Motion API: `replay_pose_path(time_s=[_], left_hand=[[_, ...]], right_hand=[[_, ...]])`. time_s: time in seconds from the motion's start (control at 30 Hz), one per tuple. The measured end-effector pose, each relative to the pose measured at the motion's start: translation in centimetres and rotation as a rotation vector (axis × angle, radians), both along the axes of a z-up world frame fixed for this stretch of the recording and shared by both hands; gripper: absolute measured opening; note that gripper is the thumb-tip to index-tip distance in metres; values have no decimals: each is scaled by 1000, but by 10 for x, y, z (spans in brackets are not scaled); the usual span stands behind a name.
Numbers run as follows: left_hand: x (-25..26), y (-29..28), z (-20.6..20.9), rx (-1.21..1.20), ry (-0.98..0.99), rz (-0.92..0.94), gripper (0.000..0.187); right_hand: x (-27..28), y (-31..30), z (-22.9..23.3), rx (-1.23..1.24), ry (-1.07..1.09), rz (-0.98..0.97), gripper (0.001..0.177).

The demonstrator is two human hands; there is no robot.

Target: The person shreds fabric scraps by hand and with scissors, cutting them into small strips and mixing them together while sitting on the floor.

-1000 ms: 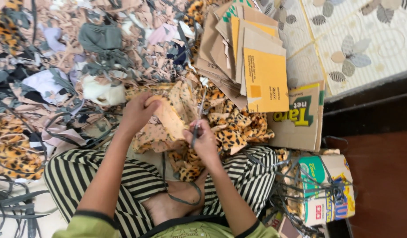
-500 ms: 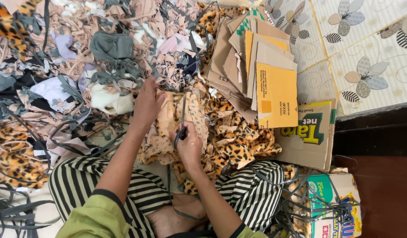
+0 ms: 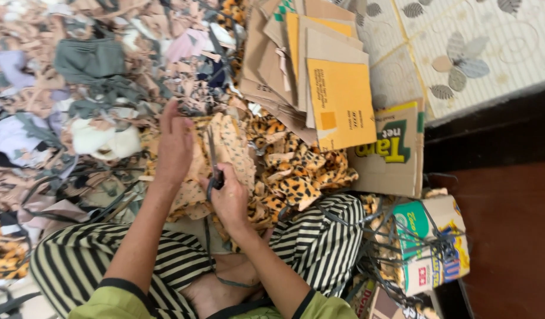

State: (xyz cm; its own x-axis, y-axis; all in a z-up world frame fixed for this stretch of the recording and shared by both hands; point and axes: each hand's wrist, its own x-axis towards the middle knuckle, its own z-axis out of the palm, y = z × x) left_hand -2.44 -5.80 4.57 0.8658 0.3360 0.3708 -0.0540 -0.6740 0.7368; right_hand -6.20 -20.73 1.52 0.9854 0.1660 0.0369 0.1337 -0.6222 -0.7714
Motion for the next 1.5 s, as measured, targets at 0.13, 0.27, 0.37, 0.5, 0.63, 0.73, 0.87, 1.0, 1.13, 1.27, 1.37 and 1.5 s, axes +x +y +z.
replay_pose_path(time_s=[0.13, 0.27, 0.37, 0.5, 0.63, 0.73, 0.87, 1.0, 1.13, 1.27, 1.37, 1.5], left_hand=[[-2, 4, -48, 613, -104, 171, 21], [-6, -12, -67, 890, 23, 253, 29], [-11, -18, -76, 819, 175, 222, 58], [-12, -23, -82, 649, 352, 84, 65], [-13, -40, -25, 484, 492, 33, 64], [-19, -70, 18, 423, 292, 108, 44], [-37, -126, 41, -608, 793, -71, 51], [-57, -148, 17, -1245, 1006, -364, 84], [-60, -141, -60, -1382, 891, -390, 85], [-80, -145, 17, -1301, 828, -213, 57], [-95, -153, 10, -1289, 734, -139, 43], [-103, -161, 4, -1173, 571, -97, 14]], right_hand=[[2, -19, 2, 31, 6, -61, 44], [7, -57, 9, -120, -153, -33, 42], [27, -107, 10, -292, -238, 1, 44], [47, -178, 10, -590, -116, 29, 63], [43, -209, -16, -688, -95, 118, 69], [24, -206, -22, -553, -103, 109, 57], [-19, -183, -15, -233, -436, 29, 40], [-53, -172, -33, -102, -529, 138, 32], [-62, -162, -2, -142, -522, 218, 39], [-42, -169, 6, 104, -463, 118, 35], [-23, -184, 23, 146, -296, 65, 33], [-10, -193, 46, 49, 30, 142, 27]])
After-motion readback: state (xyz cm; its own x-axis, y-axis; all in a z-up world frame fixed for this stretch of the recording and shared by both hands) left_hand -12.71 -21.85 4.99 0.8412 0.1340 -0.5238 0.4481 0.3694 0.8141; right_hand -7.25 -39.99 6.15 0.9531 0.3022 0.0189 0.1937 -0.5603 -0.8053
